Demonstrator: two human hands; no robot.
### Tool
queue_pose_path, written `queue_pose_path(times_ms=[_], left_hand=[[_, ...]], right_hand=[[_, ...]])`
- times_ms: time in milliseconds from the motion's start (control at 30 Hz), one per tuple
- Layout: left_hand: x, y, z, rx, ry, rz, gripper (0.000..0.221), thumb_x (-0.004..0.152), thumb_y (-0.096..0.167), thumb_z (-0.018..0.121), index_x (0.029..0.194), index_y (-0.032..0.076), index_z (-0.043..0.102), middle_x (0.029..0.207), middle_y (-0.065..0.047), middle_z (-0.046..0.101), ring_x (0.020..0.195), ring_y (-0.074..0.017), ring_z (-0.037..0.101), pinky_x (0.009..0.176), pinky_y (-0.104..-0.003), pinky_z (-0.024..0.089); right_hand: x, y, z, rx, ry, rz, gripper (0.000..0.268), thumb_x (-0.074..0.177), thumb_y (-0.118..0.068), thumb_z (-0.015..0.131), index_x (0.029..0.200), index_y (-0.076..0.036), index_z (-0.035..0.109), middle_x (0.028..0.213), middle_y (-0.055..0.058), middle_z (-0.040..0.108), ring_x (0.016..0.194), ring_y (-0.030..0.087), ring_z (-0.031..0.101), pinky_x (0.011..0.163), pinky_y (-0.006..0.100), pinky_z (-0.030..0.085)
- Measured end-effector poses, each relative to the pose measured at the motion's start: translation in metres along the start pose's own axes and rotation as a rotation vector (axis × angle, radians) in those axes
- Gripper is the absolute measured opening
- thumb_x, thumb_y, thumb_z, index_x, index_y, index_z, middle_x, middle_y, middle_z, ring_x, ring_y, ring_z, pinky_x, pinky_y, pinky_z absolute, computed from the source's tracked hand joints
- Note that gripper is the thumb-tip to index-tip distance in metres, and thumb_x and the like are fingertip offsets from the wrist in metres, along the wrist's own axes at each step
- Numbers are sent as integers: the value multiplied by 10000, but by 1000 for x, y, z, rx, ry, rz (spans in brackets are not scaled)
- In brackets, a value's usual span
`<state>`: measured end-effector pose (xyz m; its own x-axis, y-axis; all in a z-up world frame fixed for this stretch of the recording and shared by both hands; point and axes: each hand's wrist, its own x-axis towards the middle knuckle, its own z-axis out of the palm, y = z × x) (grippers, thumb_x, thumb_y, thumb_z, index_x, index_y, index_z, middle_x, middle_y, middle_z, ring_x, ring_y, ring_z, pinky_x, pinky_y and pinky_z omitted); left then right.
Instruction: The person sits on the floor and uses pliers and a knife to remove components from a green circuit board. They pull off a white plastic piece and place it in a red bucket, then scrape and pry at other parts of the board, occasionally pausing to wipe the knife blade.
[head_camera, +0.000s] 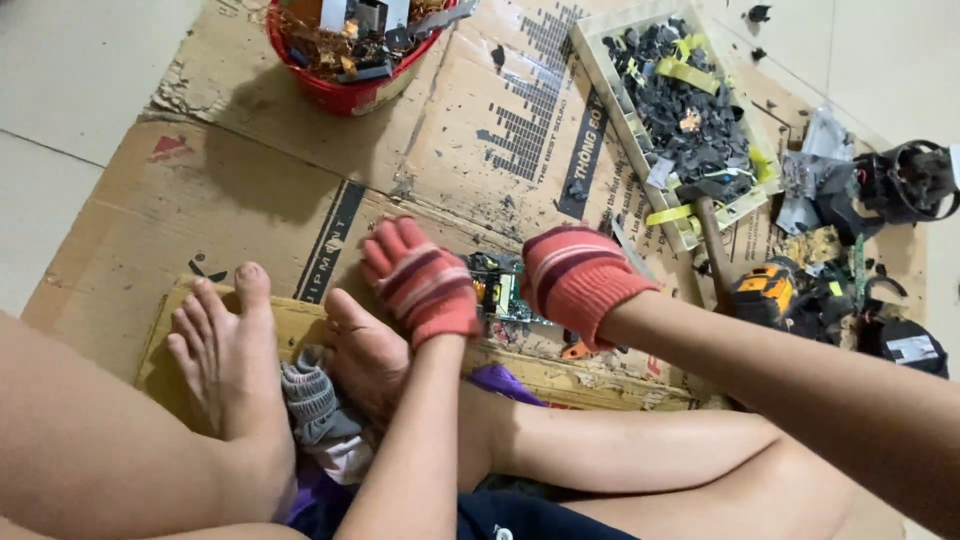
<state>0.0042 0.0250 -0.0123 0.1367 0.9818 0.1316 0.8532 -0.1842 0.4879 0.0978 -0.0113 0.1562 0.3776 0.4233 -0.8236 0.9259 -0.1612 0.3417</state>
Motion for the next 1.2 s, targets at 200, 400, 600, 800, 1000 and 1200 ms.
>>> queue_pose_path(times_ms=[200,400,600,800,1000,1200], left_hand=[[6,-2,23,33,-87,-207,739,553,208,890,1178,129,504,1260,-77,507,1172,-298,479,1052,-464,397],[4,6,14,33,-45,-241,678,606,177,859,1188,91,520,1302,-115,514,1221,-318,493,1055,-485,405],[5,5,18,23,-57,-256,706,614,178,856,1223,87,510,1332,-149,492,1245,-345,477,1066,-493,384],[4,5,16,28,-90,-260,693,624,175,859,1214,64,512,1300,-146,496,1222,-349,494,1020,-478,412],[7,8,10,12,-17,-247,593,627,120,797,1147,66,517,1199,-136,508,1131,-341,516,947,-471,428],[6,9,2,4,-12,-277,562,627,132,787,1114,88,511,1154,-108,509,1088,-324,525,923,-455,431]], right_hand=[[-12,-24,16,441,123,184,243,996,-211,600,941,-49,773,709,72,712,718,226,727,749,414,643],[-20,-40,16,501,102,230,217,996,-213,600,986,-62,756,764,74,715,763,231,725,781,419,631],[-28,-40,15,574,84,269,201,997,-216,600,1032,-76,740,820,76,719,809,235,722,813,424,618],[-35,-49,21,674,59,310,196,997,-218,600,1077,-89,724,875,78,722,854,240,720,845,428,605],[-42,-56,16,737,60,333,204,997,-220,601,1123,-102,708,931,81,726,900,245,718,876,433,593],[-51,-68,11,773,71,362,222,997,-223,601,1168,-115,692,987,83,729,945,249,716,908,438,580]])
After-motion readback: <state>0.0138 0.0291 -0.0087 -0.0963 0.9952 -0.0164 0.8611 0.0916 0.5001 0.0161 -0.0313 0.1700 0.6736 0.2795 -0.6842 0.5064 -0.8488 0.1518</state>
